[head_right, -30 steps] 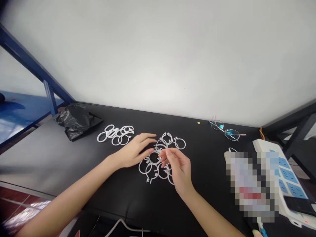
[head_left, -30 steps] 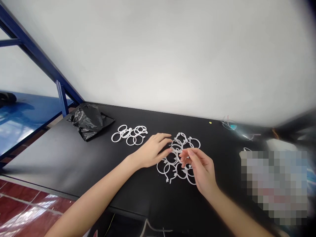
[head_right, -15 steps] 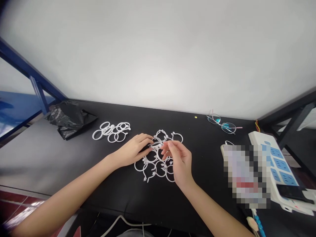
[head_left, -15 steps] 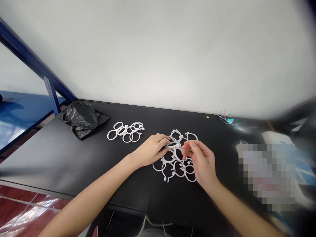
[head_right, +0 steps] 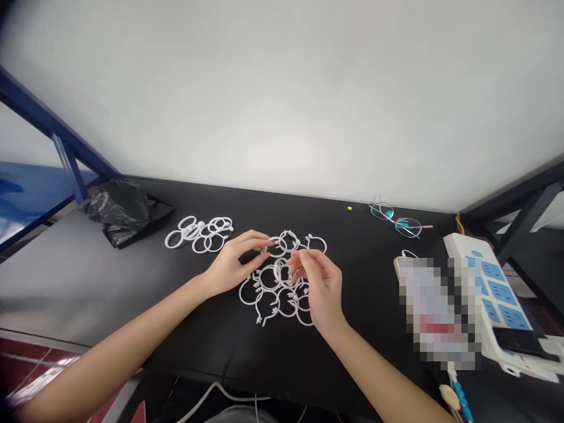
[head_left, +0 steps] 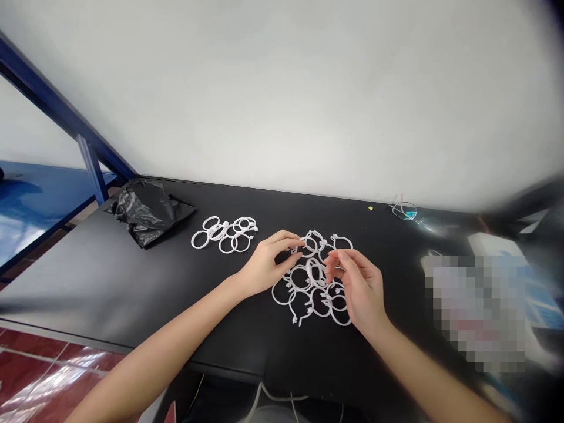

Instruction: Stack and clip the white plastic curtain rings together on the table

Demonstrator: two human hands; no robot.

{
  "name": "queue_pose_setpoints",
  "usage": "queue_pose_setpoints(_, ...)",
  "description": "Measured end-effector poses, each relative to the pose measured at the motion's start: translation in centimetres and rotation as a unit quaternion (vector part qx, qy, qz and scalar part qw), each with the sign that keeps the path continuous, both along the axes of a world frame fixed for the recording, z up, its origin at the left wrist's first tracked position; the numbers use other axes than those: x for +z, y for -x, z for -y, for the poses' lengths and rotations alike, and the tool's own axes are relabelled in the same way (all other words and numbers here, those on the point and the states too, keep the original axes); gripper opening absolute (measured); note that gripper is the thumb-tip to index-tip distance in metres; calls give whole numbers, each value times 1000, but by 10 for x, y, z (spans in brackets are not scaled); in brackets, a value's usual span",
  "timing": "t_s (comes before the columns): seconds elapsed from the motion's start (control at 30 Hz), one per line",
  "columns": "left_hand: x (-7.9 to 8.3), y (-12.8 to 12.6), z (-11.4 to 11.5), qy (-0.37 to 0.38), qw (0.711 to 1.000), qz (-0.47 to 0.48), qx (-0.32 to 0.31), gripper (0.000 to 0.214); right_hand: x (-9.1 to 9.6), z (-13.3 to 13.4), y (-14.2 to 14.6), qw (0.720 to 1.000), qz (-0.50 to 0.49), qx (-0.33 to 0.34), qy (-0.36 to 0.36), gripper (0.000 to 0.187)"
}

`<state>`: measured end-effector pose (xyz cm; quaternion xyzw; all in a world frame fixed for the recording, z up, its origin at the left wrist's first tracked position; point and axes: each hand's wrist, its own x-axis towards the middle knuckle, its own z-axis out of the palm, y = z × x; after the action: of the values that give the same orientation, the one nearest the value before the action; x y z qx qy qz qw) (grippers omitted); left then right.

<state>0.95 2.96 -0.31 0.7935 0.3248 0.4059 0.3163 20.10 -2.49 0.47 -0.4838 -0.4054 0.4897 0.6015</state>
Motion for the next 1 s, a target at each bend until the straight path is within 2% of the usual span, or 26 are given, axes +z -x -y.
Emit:
queue_pose_setpoints(0.23, 1, -1, 1, 80, 994, 73, -9, 25, -2, 0, 1, 1000, 21, -4, -5, 17)
queue_pose_setpoints(0.33, 2, -2, 2, 154, 980, 126, -17, 22, 0, 0, 1, 998, 63, -8, -10, 12)
queue_pose_setpoints(0.5, 8, -5, 7, 253, 949, 186, -35, 21, 2, -1, 4, 996, 91, 18, -20, 17)
queue_pose_setpoints(0.7, 13, -9, 13, 271, 941, 199, -51, 31, 5, 2, 8, 995, 87, 50, 6, 17)
queue_pose_setpoints(0.9, 14, -8, 14, 237, 957, 161, -46, 19, 6, 1, 7, 997, 64, 41, -4, 16)
queue_pose_setpoints(1.0, 14, -7, 13, 245, 954, 164, -46, 19, 4, 2, 7, 997, 46, 55, -16, 15)
